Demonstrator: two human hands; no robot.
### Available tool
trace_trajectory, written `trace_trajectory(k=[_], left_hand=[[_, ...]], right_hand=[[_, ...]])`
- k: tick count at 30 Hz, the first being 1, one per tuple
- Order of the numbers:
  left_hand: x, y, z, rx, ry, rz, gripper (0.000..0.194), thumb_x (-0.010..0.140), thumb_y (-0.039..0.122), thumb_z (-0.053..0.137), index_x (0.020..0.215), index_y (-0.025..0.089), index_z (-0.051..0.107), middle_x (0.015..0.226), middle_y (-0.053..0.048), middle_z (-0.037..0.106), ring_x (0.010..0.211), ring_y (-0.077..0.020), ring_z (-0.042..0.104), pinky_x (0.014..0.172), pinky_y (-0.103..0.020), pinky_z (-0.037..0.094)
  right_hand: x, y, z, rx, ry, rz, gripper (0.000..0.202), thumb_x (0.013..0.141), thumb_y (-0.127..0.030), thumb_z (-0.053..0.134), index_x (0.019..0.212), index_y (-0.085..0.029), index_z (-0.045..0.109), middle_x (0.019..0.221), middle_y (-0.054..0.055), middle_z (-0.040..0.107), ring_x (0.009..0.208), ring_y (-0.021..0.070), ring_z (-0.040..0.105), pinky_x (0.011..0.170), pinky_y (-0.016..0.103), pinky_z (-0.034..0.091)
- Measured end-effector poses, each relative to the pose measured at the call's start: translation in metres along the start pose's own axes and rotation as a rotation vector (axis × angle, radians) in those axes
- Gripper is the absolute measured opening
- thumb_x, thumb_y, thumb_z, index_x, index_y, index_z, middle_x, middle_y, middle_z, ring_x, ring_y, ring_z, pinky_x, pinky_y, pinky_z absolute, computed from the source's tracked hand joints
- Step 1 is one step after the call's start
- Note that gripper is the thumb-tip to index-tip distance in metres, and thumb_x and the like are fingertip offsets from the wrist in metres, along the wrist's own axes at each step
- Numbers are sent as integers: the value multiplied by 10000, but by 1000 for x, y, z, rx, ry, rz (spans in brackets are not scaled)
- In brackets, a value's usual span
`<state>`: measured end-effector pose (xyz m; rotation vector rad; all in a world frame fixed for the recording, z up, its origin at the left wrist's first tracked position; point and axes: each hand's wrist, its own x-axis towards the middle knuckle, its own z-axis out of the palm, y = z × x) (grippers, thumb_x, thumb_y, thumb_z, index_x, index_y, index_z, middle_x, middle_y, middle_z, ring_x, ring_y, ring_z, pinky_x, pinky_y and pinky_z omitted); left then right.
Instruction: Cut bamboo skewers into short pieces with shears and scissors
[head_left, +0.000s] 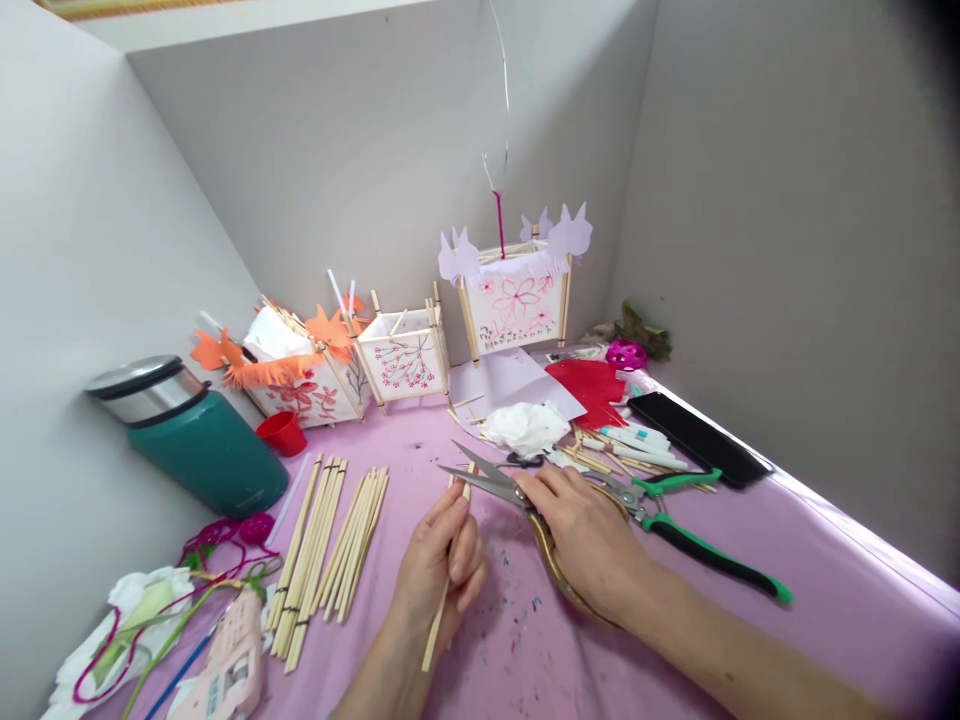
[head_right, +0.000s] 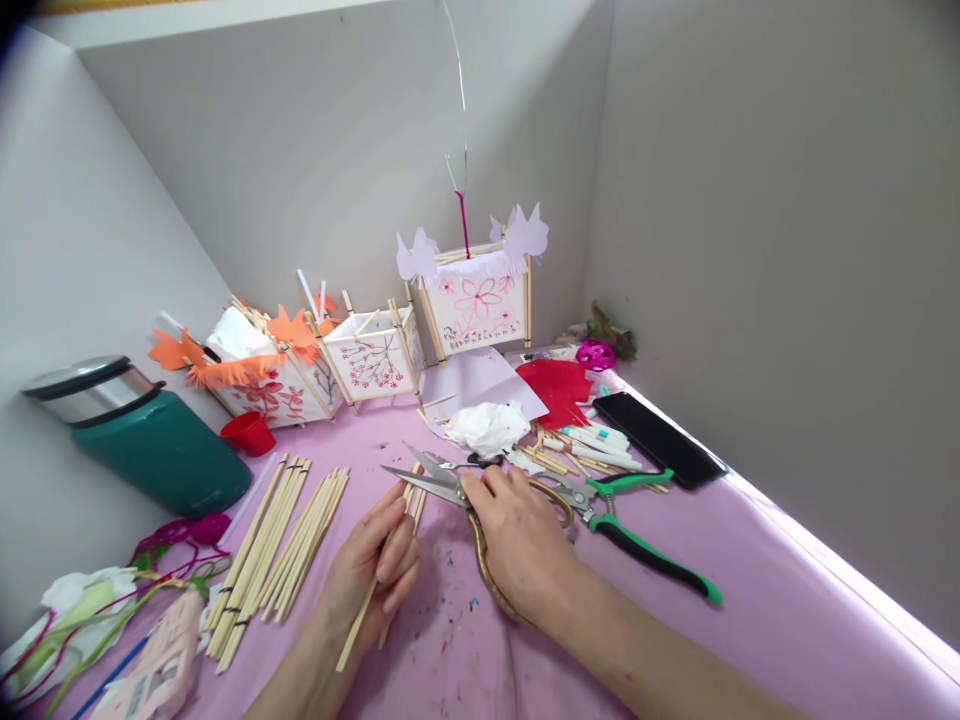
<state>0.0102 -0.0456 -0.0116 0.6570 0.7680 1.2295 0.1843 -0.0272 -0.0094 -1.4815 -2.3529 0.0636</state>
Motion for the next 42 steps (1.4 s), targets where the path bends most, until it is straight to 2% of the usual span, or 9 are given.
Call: trace_trajectory(k=[8,14,19,23,27,31,36,42], left_hand=[[6,-3,-1,-16,6,13,342,824,314,659,1124,169,580,396,121,399,307,-57,110,247,-150,238],[7,0,3,38,1,-35,416,822,401,671,1151,156,604,605,58,577,318,-13,202,298,-144,327],[5,-1,3,161,21,-28,460,840,464,628,1147,122,641,663,21,605,334,-25,251,324,-185,399],[3,-4,0,253,25,-4,431,821,357,652,1190,135,640,686,20,609,357,-40,287,347,-207,435],[2,-3,-1,236,12,-24,406,791,289,675,1158,118,645,615,40,571,350,-40,290,345,-198,409],[4,0,-1,140,61,42,349,784,280,693,1085,112,639,625,46,576,347,-23,278,347,-178,379],[9,0,-2,120,98,121,260,810,268,668,1020,125,614,648,48,590,344,-22,297,356,-178,405],[5,-3,1,143,102,117,275,805,285,670,1022,129,604,630,56,587,312,-22,297,347,-195,431]], right_hand=[[1,2,4,2,5,9,459,895,-56,445,1323,-179,555,1141,104,632,1045,259,563,898,377,442],[6,12,0,-37,-11,60,418,913,-90,448,1291,-210,580,1113,89,640,1026,255,569,848,347,433],[11,24,-7,-128,5,145,379,928,-130,457,1273,-206,594,1115,98,637,1027,252,574,845,337,414],[14,31,-11,-174,20,197,379,934,-138,456,1285,-205,581,1130,101,633,1038,258,570,822,338,412],[14,34,-12,-182,52,197,363,936,-141,452,1273,-195,576,1126,106,627,1043,254,564,820,334,405],[11,27,-6,-168,21,124,415,923,-85,416,1308,-168,545,1171,118,613,1038,254,562,851,349,389],[2,5,2,-165,-34,-2,454,900,-49,409,1325,-153,531,1189,122,618,1054,286,546,874,409,356],[-1,-6,5,-231,-74,31,463,892,-47,431,1338,-137,517,1181,134,626,1037,300,551,853,426,356]])
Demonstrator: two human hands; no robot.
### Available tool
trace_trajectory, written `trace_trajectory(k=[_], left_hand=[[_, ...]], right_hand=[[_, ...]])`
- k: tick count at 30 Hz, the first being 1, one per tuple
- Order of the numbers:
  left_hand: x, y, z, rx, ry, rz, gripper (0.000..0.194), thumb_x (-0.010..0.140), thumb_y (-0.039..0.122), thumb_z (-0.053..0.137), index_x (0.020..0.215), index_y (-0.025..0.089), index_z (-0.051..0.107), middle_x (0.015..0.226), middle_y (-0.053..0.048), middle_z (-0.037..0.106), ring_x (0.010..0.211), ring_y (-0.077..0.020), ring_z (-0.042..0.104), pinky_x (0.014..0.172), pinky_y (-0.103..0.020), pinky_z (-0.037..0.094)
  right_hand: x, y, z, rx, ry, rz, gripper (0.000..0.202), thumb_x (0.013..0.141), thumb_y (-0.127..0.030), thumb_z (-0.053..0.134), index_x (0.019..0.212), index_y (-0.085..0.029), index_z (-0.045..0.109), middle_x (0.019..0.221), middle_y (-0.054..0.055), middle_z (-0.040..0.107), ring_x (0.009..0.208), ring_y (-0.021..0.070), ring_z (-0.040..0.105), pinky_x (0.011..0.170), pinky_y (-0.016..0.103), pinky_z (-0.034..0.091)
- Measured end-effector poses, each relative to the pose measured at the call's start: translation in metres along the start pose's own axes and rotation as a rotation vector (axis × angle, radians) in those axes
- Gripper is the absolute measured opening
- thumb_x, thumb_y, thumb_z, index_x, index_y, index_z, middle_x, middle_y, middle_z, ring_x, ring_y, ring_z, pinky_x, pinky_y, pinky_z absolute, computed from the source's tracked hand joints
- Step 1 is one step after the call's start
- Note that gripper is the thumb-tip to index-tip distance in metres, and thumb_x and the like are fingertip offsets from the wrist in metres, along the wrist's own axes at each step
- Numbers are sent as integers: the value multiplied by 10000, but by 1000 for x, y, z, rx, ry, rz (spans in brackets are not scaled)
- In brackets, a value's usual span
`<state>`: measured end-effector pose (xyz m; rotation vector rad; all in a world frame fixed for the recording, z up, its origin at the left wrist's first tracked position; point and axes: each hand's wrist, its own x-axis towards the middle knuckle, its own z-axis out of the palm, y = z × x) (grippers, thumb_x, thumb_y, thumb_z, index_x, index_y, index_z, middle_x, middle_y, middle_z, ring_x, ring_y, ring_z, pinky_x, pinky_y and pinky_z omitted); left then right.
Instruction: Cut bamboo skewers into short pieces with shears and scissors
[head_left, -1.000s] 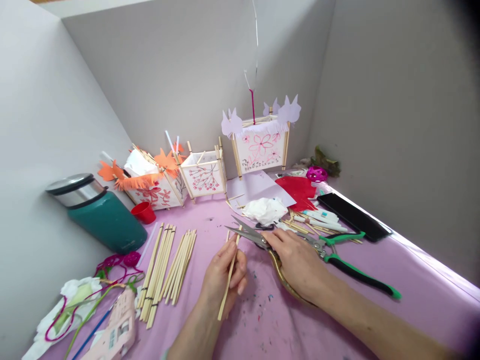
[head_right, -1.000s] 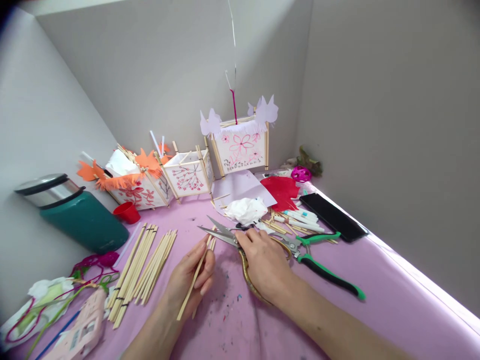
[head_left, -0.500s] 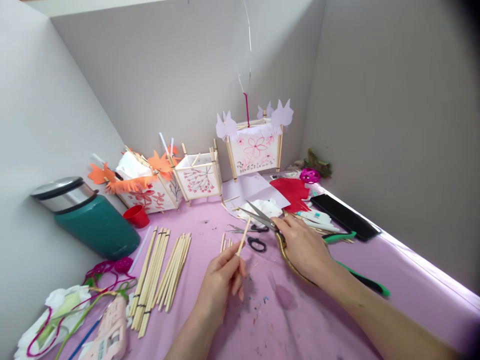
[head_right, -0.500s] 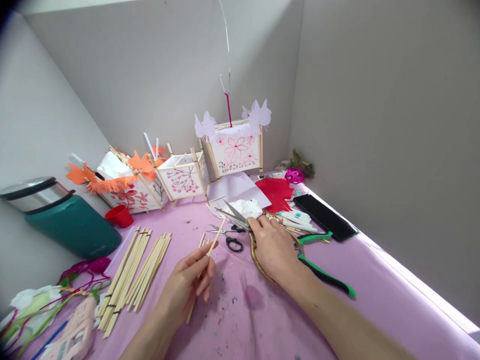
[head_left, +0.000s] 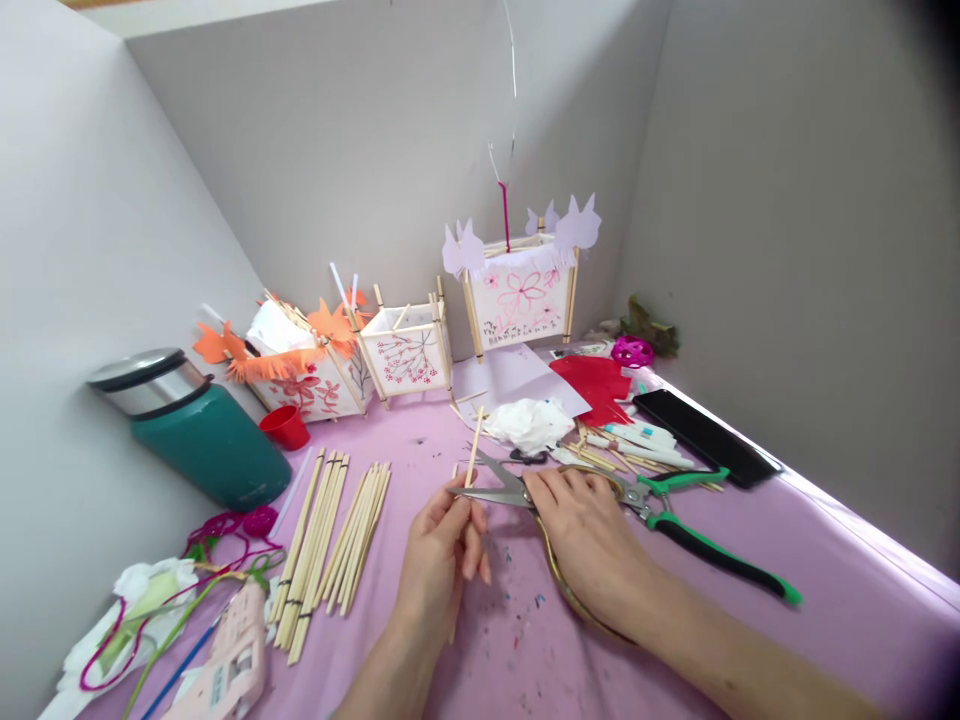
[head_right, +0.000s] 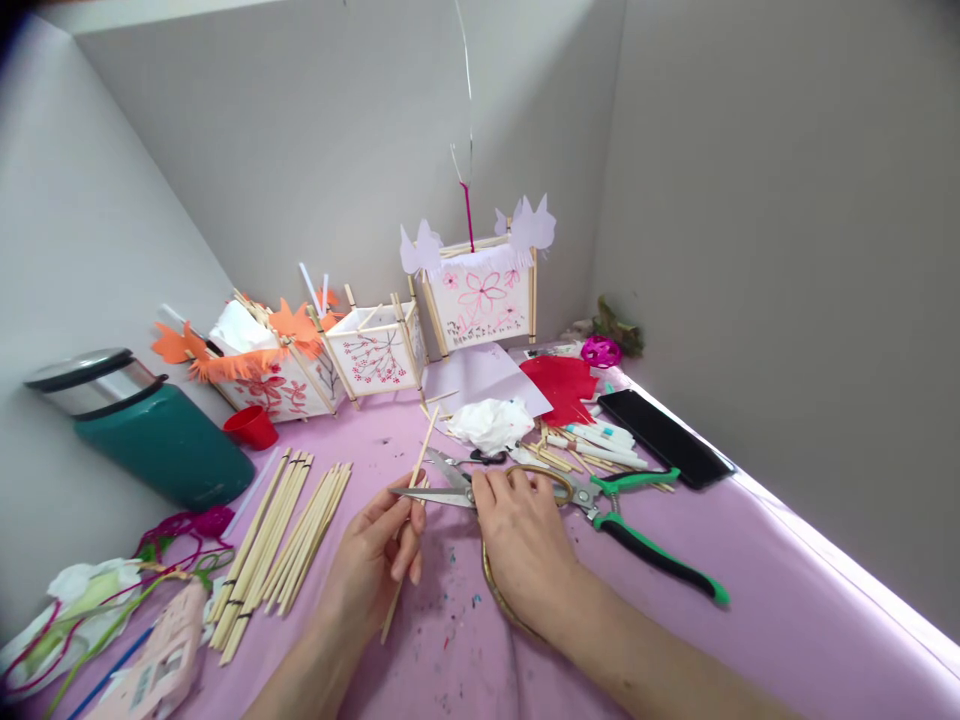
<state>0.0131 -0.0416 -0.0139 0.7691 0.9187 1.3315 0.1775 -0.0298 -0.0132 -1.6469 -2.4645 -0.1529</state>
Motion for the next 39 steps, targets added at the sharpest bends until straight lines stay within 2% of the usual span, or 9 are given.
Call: trace_trajectory(k=[7,12,16,19,24,28,32,34,39], left_hand=[[-6,-2,2,40,-35,-57,514,776,311,711,1227,111,566,612,38,621,316,-34,341,397,-220,467],[-2,-3,1,31,45,13,459,757,320,735,1155,126,612,649,28,632,352,-40,382,450,-226,475],[0,-3,-2,5,32,33,397,764,299,730,1114,134,641,650,35,618,362,-34,369,455,-216,468],[-1,-3,-2,-2,-10,9,360,780,292,718,1086,115,654,639,30,612,366,-28,338,453,-215,465],[-3,-4,-2,18,-54,-28,530,778,303,728,1253,102,604,638,19,627,368,-29,332,455,-221,463],[-5,-4,-2,26,-41,-32,584,763,300,739,1294,113,585,626,22,630,346,-28,337,439,-222,462],[-9,-3,1,58,-83,-87,528,749,308,739,1226,108,632,595,21,625,310,-35,356,410,-236,466],[-9,-3,2,49,-94,-75,503,748,310,740,1201,114,643,591,22,626,304,-39,375,412,-240,474],[-4,-1,1,-8,-58,-3,443,772,269,726,1179,124,627,658,13,658,335,-42,427,450,-238,501]], right_hand=[[9,15,-3,-59,20,134,411,921,-64,395,1297,-121,551,1154,146,646,1028,322,568,837,440,357],[2,4,-4,-38,2,49,452,893,-58,424,1329,-108,530,1165,149,638,1032,321,566,878,457,348],[-1,-2,-5,-15,-40,13,498,878,-54,430,1370,-102,497,1171,152,635,1027,310,568,903,455,342],[2,3,-7,-17,-16,43,477,900,-66,412,1366,-107,502,1210,162,626,1060,314,565,907,456,338],[5,12,-8,-25,14,103,451,917,-66,391,1346,-122,517,1211,149,634,1081,315,569,902,456,330],[7,14,-8,-37,40,104,449,919,-78,402,1356,-123,498,1209,150,635,1075,316,571,893,461,324],[15,32,-11,-73,37,233,365,948,-93,367,1261,-122,553,1144,154,656,1036,315,597,826,434,338],[17,42,-12,-105,43,288,377,946,-83,367,1283,-112,533,1134,159,657,1021,316,607,814,429,335],[17,40,-9,-95,70,211,382,929,-84,404,1284,-119,540,1157,156,646,1061,318,588,862,437,327]])
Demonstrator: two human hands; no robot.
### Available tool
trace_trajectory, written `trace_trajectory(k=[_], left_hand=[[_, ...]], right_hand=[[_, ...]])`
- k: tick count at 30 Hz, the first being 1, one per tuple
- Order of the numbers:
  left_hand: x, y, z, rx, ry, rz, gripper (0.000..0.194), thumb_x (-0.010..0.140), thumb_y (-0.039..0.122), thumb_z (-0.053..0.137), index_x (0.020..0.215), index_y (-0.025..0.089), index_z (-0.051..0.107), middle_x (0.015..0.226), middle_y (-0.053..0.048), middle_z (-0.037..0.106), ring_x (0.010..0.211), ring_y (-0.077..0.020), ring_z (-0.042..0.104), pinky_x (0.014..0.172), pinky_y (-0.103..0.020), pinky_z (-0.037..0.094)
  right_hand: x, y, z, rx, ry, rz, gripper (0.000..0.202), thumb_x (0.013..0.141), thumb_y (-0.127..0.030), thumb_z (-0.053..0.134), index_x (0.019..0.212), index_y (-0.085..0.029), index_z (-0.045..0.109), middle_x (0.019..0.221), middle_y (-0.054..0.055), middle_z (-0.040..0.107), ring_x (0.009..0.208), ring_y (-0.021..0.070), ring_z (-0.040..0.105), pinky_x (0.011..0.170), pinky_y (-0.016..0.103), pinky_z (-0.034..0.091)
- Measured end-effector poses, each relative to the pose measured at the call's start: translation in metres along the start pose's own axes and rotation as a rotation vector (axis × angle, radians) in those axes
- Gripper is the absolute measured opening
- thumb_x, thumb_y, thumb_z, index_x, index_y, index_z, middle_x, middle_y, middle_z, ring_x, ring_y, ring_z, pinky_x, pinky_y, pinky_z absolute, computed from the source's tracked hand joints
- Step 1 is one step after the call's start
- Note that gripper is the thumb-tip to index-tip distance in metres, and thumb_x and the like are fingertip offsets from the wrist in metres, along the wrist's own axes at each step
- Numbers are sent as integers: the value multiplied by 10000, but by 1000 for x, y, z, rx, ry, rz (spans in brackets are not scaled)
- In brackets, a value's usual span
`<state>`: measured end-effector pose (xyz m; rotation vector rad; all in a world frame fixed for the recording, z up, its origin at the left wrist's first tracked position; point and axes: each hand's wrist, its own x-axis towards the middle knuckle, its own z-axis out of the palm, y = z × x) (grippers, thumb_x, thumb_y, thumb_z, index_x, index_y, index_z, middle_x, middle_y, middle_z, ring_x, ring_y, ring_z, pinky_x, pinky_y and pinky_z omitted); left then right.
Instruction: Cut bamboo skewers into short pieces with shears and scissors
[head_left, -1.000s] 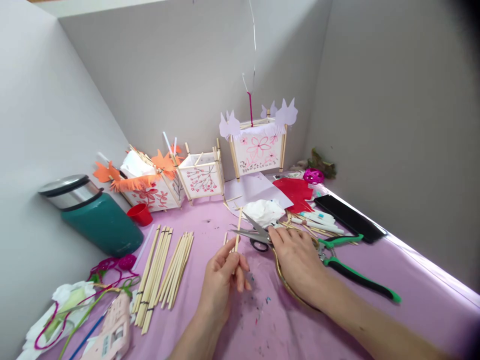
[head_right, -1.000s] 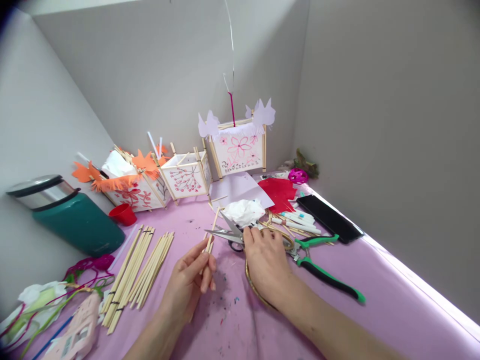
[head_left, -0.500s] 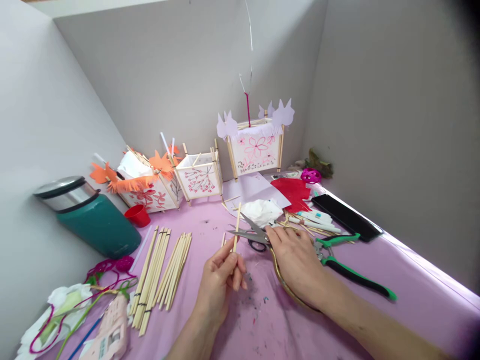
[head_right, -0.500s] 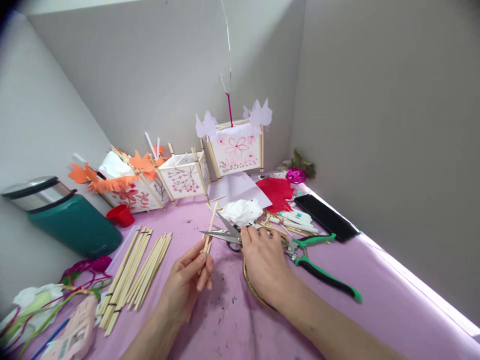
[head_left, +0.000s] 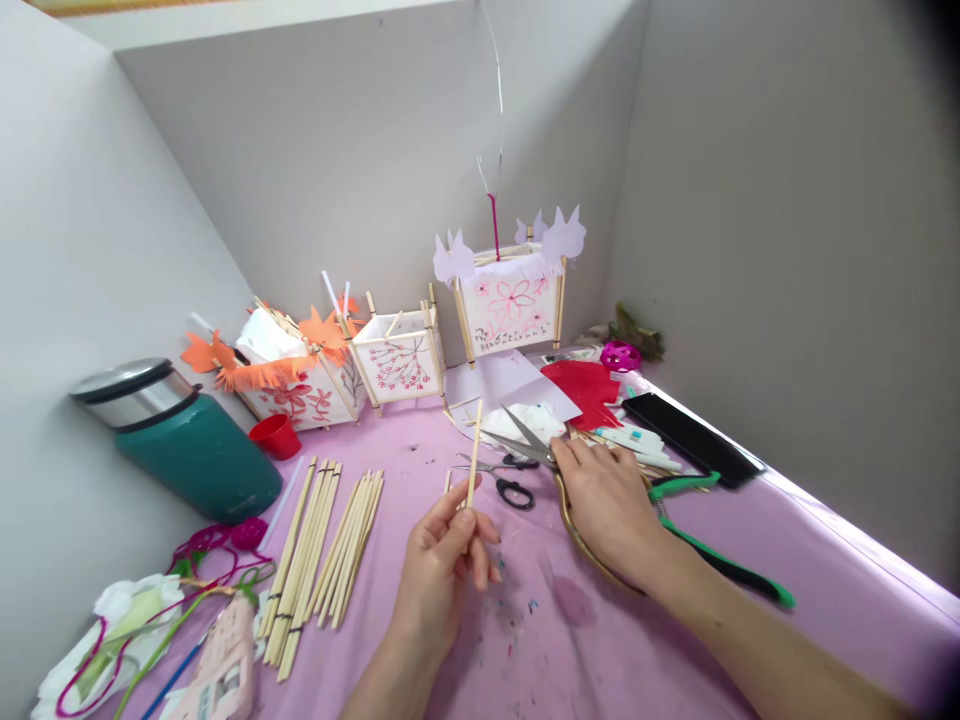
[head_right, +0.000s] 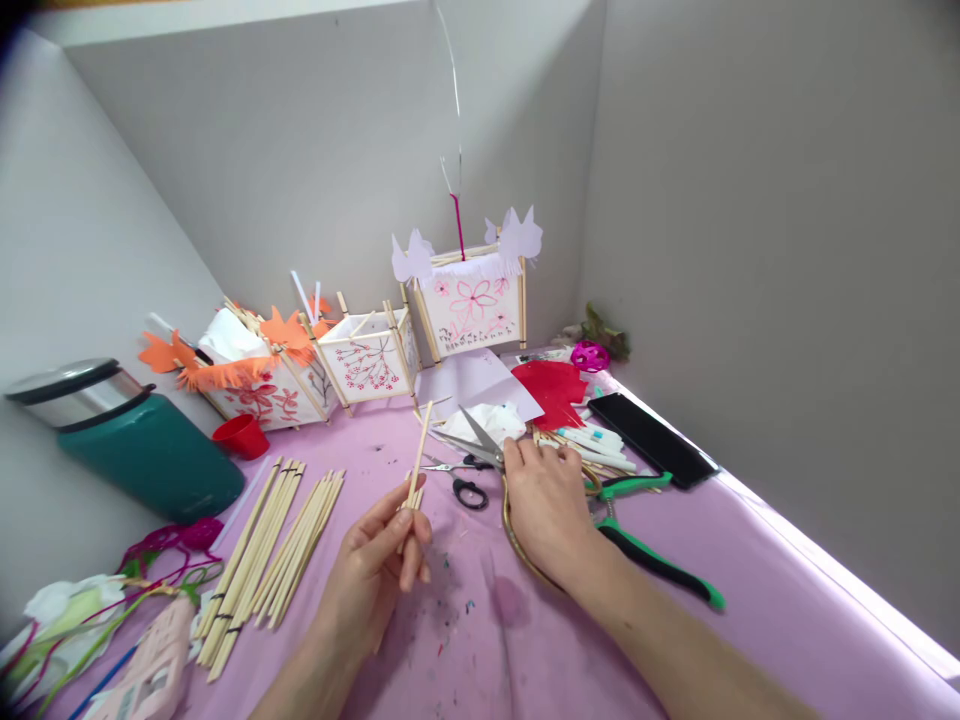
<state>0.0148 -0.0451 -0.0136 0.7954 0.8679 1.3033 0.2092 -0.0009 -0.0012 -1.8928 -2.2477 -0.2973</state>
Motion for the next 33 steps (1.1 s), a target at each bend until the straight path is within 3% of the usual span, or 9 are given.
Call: trace_trajectory(k=[6,10,14,18,26,33], left_hand=[[7,3,-6,-138,78,49,348,732,241,753,1041,138,631,673,24,662,352,-33,430,469,-226,510],[9,2,-8,-149,57,45,403,745,238,736,1111,127,611,657,26,654,345,-43,417,436,-224,491],[10,-1,-9,-137,47,40,428,768,236,711,1160,99,610,640,26,641,328,-36,384,409,-215,470],[7,-1,-8,-112,45,22,388,770,236,704,1125,91,644,614,35,621,319,-24,350,392,-198,450],[1,-2,-3,-32,-8,-73,462,773,257,702,1198,95,622,614,23,638,301,-25,347,390,-208,453],[5,-6,-3,25,99,-5,483,766,295,717,1193,100,603,678,9,667,335,-32,378,429,-227,480]], right_hand=[[-12,-19,4,100,7,-169,440,925,-74,388,1348,-107,507,1190,145,635,1075,297,564,939,447,306],[-19,-28,5,129,-16,-248,490,894,-50,400,1371,-109,498,1217,143,627,1083,288,559,977,457,286],[-24,-34,4,110,-65,-238,524,864,-41,423,1381,-101,490,1235,152,621,1077,293,564,948,456,312],[-24,-33,5,72,-37,-211,510,884,-50,407,1383,-114,492,1249,150,619,1073,299,560,954,472,301],[-7,-15,3,8,-18,-54,427,930,-73,376,1327,-121,527,1175,145,647,1062,308,579,919,468,315],[-19,-28,6,39,-35,-142,462,927,-86,389,1372,-126,506,1210,145,639,1068,309,575,972,500,281]])
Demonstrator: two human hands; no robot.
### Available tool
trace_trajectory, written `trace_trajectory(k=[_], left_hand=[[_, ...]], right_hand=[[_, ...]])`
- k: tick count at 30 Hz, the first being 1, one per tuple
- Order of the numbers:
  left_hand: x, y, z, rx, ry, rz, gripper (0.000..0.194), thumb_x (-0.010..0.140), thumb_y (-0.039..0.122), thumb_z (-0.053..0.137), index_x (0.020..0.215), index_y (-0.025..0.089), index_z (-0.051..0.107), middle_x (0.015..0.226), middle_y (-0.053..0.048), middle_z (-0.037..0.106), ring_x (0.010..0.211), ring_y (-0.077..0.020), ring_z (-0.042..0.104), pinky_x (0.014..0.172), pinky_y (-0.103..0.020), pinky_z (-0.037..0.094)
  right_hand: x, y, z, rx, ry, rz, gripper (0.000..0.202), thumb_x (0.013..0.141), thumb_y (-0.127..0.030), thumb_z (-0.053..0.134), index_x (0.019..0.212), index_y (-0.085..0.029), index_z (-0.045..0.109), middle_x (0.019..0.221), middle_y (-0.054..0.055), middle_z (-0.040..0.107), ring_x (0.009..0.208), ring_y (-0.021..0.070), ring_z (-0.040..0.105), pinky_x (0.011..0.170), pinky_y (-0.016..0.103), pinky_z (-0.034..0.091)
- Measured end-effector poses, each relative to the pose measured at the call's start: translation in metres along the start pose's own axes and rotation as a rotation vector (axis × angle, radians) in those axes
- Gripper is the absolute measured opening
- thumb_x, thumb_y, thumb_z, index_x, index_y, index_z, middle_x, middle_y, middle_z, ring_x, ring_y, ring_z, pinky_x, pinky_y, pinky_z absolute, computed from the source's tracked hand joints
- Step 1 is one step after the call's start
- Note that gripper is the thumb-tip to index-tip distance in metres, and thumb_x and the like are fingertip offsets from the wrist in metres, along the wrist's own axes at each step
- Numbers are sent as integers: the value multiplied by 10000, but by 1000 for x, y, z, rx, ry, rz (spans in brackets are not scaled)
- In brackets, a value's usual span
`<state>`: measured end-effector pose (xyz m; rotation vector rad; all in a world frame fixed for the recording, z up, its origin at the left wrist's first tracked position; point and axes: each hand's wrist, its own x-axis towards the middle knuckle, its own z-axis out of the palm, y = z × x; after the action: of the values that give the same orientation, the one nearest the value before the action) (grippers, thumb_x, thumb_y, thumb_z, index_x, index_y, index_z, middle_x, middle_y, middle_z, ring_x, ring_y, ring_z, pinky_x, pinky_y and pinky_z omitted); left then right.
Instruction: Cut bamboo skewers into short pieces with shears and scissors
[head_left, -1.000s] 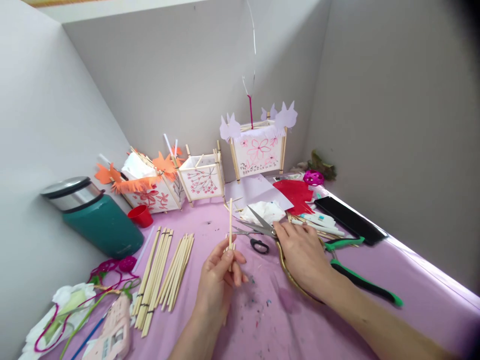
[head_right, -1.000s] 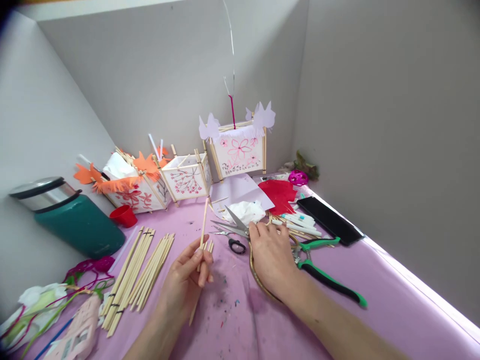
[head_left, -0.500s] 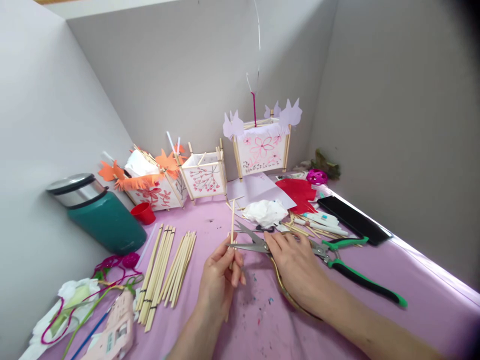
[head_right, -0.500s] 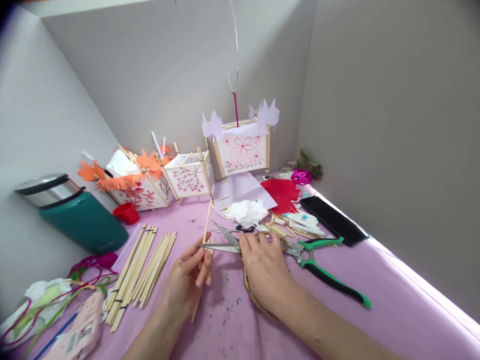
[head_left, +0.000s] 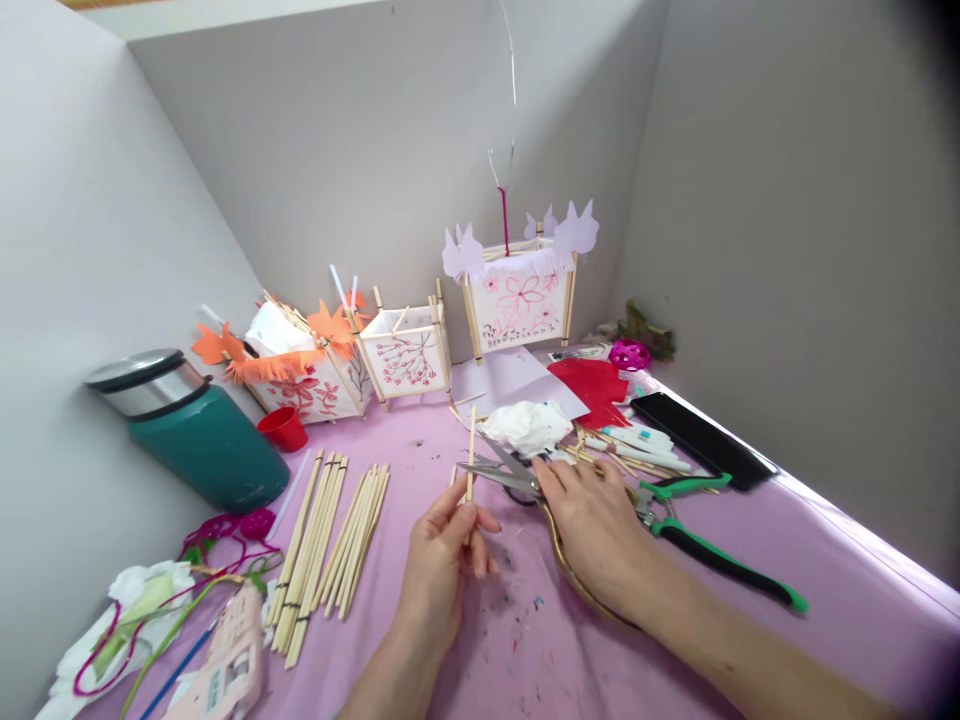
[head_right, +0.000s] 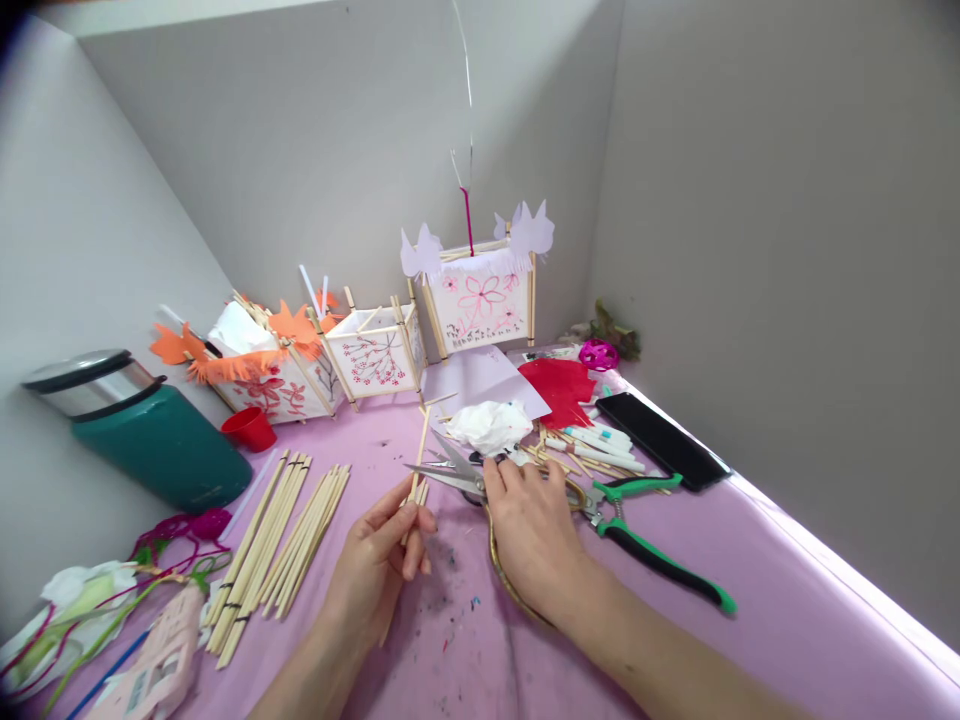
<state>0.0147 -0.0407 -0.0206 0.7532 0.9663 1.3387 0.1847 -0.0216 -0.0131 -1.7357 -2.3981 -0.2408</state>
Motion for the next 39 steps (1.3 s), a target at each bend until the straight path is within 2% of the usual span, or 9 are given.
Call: trace_trajectory(k=[4,10,19,25,27,29,33,36,39], left_hand=[[1,1,-1,32,16,0,354,756,309,722,1031,96,660,667,8,661,328,-26,380,414,-216,465],[-5,0,2,54,-70,-81,653,749,311,730,1325,67,544,629,5,659,311,-40,372,395,-230,458],[-2,-1,-2,68,-18,-46,693,756,322,736,1364,72,517,672,-3,673,340,-40,391,423,-227,461],[-6,1,1,67,-102,-87,595,747,312,737,1284,94,600,635,8,658,322,-39,389,411,-227,455],[-3,1,0,63,-88,-65,576,750,310,736,1270,95,609,659,-2,670,330,-36,397,417,-222,449],[1,1,-3,32,-19,-18,579,732,301,751,1256,97,613,685,-3,680,341,-31,396,424,-218,450],[7,4,-9,-51,136,53,625,679,278,787,1250,108,598,700,13,683,352,-28,393,427,-212,459],[7,6,-8,-65,120,50,630,676,279,788,1249,104,592,700,10,687,346,-28,385,424,-215,460],[5,6,-6,-59,63,37,600,695,286,777,1235,95,600,704,-2,692,343,-28,376,418,-218,455]], right_hand=[[-3,-9,1,41,-24,-50,499,901,-87,419,1395,-123,482,1206,147,639,1062,308,574,974,506,281],[6,7,-6,8,18,69,446,926,-77,359,1338,-107,526,1164,145,652,1057,322,572,934,491,309],[-2,-2,-7,55,-7,-10,467,912,-72,388,1361,-123,506,1209,133,642,1069,305,584,971,491,278],[10,15,-9,-3,13,130,428,943,-86,364,1347,-131,497,1193,144,636,1075,291,583,882,426,336],[13,21,-9,-35,41,186,441,943,-81,363,1370,-115,465,1216,158,617,1083,296,573,865,413,346],[13,25,-9,-46,57,216,434,938,-81,374,1361,-101,466,1226,172,601,1094,301,560,855,400,355],[9,25,-10,27,-8,135,331,893,-133,490,1213,-137,573,1137,140,614,1052,299,562,848,381,366],[4,24,-11,127,-69,46,307,817,-180,602,1124,-176,614,1082,104,609,1028,293,561,845,373,372],[0,26,-10,189,-109,-12,371,769,-153,618,1139,-187,616,1084,101,594,1045,286,546,845,369,379]])
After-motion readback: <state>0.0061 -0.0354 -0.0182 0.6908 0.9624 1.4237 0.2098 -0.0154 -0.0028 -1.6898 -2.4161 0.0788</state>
